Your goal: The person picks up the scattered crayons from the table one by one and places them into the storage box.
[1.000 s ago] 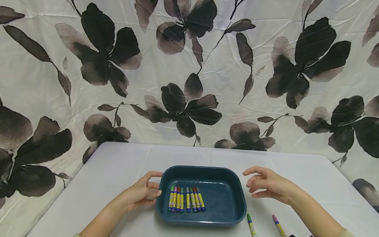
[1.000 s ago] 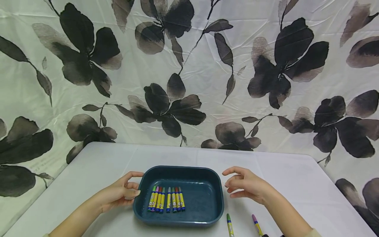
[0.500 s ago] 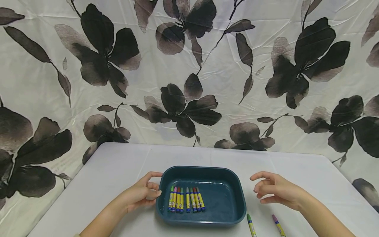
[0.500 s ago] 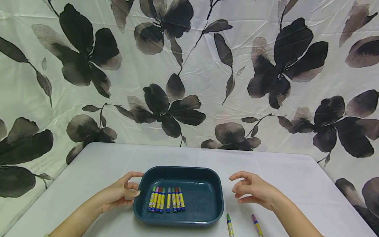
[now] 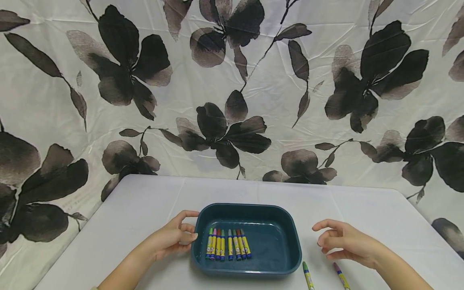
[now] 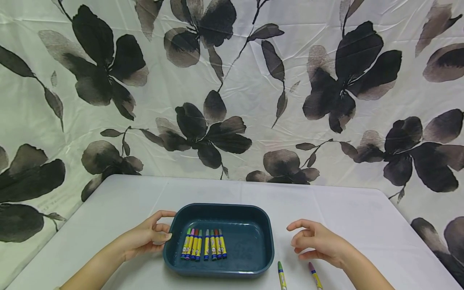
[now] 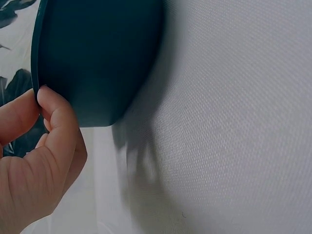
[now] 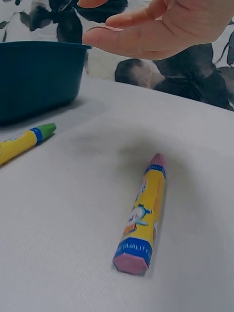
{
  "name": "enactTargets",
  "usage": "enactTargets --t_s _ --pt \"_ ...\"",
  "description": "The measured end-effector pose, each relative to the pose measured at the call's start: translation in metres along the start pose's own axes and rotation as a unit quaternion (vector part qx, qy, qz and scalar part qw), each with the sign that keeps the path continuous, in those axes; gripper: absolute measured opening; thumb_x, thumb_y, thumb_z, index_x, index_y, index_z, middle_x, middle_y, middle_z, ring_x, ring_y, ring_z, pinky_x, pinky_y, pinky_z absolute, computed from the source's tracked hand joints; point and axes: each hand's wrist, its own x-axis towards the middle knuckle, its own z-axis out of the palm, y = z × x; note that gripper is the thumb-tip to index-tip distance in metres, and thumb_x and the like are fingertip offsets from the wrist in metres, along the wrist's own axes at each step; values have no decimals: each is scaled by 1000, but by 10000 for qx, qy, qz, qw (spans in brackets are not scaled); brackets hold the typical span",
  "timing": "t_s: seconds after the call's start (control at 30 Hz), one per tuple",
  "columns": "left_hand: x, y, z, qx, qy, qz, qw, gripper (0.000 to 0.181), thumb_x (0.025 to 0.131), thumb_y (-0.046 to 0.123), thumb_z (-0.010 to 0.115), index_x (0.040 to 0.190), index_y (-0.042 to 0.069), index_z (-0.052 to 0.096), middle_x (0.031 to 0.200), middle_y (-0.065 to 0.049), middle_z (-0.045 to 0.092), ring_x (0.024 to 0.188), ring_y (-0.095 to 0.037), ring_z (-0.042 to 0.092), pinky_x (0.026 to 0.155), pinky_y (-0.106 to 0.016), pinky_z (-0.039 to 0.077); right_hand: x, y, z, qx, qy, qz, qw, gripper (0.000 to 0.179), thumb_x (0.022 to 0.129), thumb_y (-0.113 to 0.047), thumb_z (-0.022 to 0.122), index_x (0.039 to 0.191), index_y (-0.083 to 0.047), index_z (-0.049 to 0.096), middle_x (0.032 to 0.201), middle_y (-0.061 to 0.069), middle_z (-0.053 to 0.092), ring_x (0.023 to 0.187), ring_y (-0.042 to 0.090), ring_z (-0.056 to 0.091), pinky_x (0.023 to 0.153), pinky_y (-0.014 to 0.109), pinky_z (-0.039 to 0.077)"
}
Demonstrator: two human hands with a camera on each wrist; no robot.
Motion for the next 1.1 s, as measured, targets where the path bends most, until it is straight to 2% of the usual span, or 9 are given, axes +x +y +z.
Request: enactTargets --t_s 0.47,0.83,1.1 --pt "0 -1 -1 -58 -5 -2 10000 65 86 -4 57 140 6 23 90 -7 48 74 -15 50 63 -24 46 -9 13 1 195 -59 170 9996 25 90 -8 56 115 -11 50 86 -1 63 79 16 58 72 31 52" --pt "1 -2 -2 -48 -6 -7 10000 65 86 -4 58 140 6 24 90 -7 48 74 -15 51 63 -25 46 -14 24 -1 283 60 349 9990 27 90 -10 58 116 -8 48 85 -1 63 78 16 58 70 29 52" --pt "2 -2 -2 -127 -20 -2 9999 66 85 -6 57 140 6 22 90 -7 48 73 -15 50 63 -25 46 -17 32 -7 -119 535 651 9964 38 86 -9 60 120 0 45 84 1 63 78 17 57 67 31 52"
